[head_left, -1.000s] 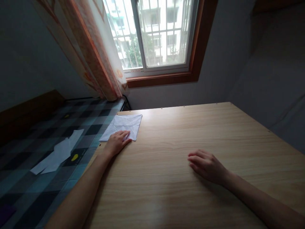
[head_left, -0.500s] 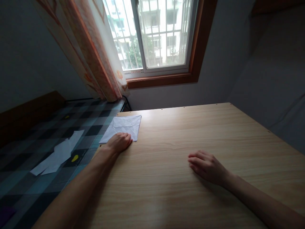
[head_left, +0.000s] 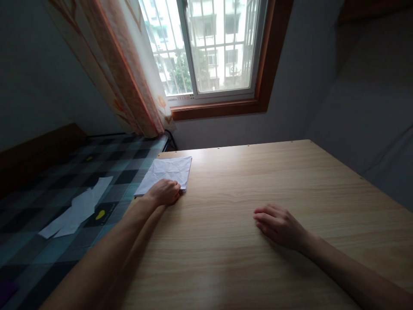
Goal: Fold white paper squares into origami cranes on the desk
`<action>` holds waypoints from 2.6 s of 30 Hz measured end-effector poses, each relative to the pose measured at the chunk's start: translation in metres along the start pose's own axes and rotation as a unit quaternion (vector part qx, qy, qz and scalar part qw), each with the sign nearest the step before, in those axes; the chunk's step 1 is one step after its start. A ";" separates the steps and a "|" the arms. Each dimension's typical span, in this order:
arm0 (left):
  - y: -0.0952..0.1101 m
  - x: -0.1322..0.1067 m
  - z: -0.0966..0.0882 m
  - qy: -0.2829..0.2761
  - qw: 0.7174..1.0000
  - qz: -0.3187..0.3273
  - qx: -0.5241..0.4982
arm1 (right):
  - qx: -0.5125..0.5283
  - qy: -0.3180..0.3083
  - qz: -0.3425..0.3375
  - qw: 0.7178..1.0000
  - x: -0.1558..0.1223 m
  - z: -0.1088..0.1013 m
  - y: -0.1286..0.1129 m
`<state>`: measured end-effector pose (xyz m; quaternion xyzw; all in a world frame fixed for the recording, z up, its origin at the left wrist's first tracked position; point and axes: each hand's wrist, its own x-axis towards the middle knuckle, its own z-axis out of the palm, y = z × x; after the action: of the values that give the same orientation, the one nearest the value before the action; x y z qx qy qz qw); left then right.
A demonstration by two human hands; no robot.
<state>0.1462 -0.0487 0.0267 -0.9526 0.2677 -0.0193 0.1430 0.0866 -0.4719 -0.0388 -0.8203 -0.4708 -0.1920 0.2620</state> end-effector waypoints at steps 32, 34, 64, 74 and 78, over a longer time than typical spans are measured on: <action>0.124 0.016 -0.109 0.404 0.676 -0.142 -0.599 | 0.220 0.162 0.228 0.935 0.030 -0.002 0.017; 0.128 0.022 -0.116 0.457 0.567 -0.173 -0.663 | 0.241 0.197 0.249 0.917 0.040 -0.006 0.023; 0.164 0.040 -0.010 -0.009 0.980 0.046 -0.195 | -0.038 -0.242 0.067 0.967 0.069 0.031 0.018; 0.157 0.033 -0.011 -0.037 0.980 0.043 -0.191 | -0.103 -0.239 0.095 0.961 0.047 0.020 0.036; 0.149 0.030 -0.012 -0.045 0.981 0.032 -0.185 | -0.125 -0.233 0.109 0.958 0.032 0.009 0.045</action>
<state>0.0952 -0.1885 -0.0055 -0.9536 0.2898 0.0782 -0.0231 0.1418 -0.4632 -0.0390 -0.9147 -0.3989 -0.0232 0.0602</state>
